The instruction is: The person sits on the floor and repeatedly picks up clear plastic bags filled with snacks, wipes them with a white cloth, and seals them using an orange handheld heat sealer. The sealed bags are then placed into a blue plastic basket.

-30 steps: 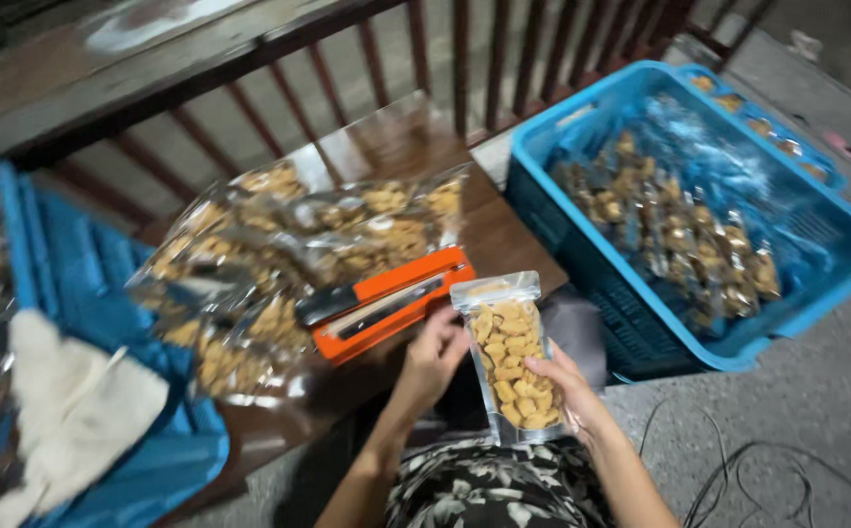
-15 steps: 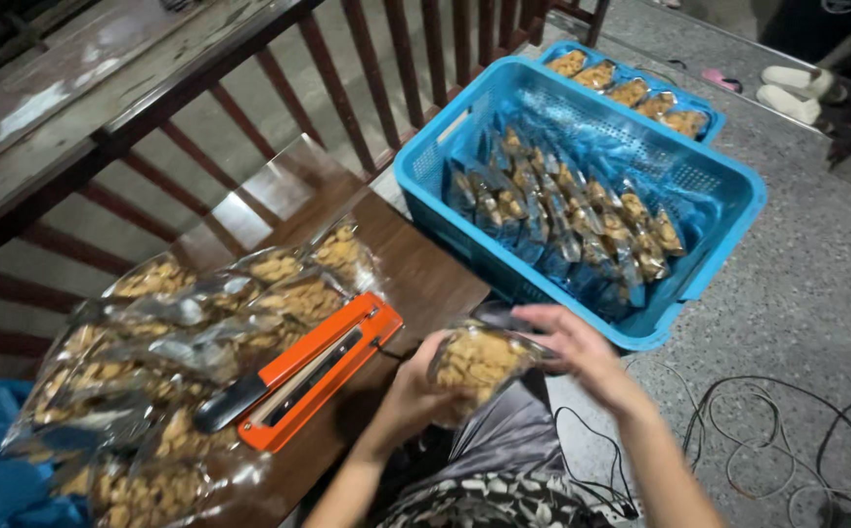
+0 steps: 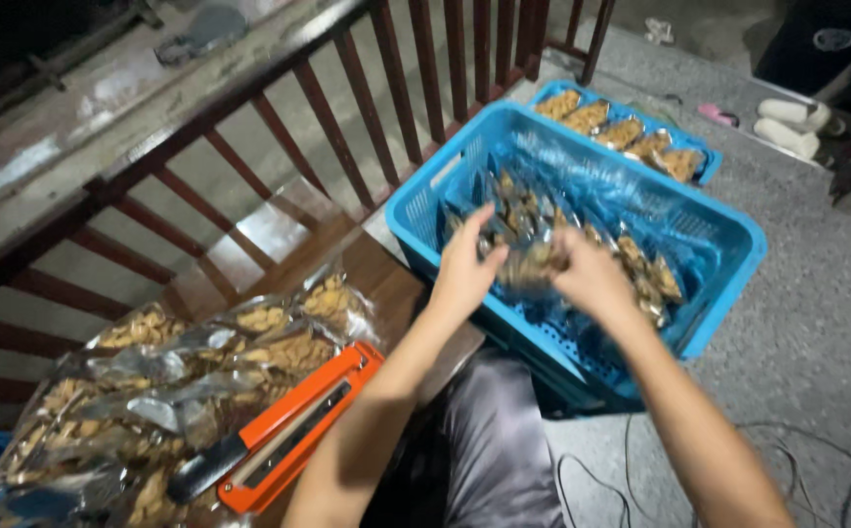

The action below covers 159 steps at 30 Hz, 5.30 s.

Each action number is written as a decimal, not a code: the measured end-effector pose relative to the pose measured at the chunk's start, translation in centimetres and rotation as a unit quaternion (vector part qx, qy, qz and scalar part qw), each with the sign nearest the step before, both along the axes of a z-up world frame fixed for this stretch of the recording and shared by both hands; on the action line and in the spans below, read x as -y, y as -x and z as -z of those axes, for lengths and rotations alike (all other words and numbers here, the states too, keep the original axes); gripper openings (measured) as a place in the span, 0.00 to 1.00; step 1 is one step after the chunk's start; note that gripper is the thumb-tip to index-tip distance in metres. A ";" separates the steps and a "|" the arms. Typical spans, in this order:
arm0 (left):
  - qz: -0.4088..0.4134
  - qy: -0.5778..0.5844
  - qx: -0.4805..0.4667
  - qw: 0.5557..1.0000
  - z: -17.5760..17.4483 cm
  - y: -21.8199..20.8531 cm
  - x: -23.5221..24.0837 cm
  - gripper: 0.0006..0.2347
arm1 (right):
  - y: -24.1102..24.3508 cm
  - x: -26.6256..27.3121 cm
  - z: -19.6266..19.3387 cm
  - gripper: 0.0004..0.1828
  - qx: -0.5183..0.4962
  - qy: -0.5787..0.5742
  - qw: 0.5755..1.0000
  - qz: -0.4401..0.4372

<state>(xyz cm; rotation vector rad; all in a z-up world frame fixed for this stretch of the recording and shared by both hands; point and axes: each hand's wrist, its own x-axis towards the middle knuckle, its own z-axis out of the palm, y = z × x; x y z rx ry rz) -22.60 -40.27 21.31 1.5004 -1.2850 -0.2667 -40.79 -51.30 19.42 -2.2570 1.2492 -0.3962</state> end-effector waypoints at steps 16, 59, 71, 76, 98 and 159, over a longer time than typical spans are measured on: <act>-0.038 -0.114 -0.238 0.964 4.4 -3.8 -16.1 0.14 | -13.2 5.5 21.8 0.28 -0.301 0.148 0.940 -0.060; -0.624 -0.255 0.087 0.734 16.4 -11.1 -54.9 0.24 | -10.2 -35.1 1.5 0.07 0.290 -0.136 0.897 -0.305; -0.740 -0.139 0.152 0.640 4.4 -6.6 -53.3 0.25 | -14.6 -38.0 4.9 0.13 0.282 -0.316 0.852 -0.308; -0.764 -0.156 0.117 0.615 5.2 -6.5 -56.0 0.21 | -17.5 -40.7 6.3 0.17 0.330 -0.419 0.769 -0.353; -0.448 -0.040 0.160 0.879 0.1 -3.5 -42.2 0.15 | -8.5 -36.8 7.8 0.48 0.205 -0.557 0.775 -0.216; -0.455 -0.250 0.241 0.820 8.8 -10.5 -41.0 0.04 | -13.8 -35.2 8.1 0.41 0.178 -0.658 0.723 -0.115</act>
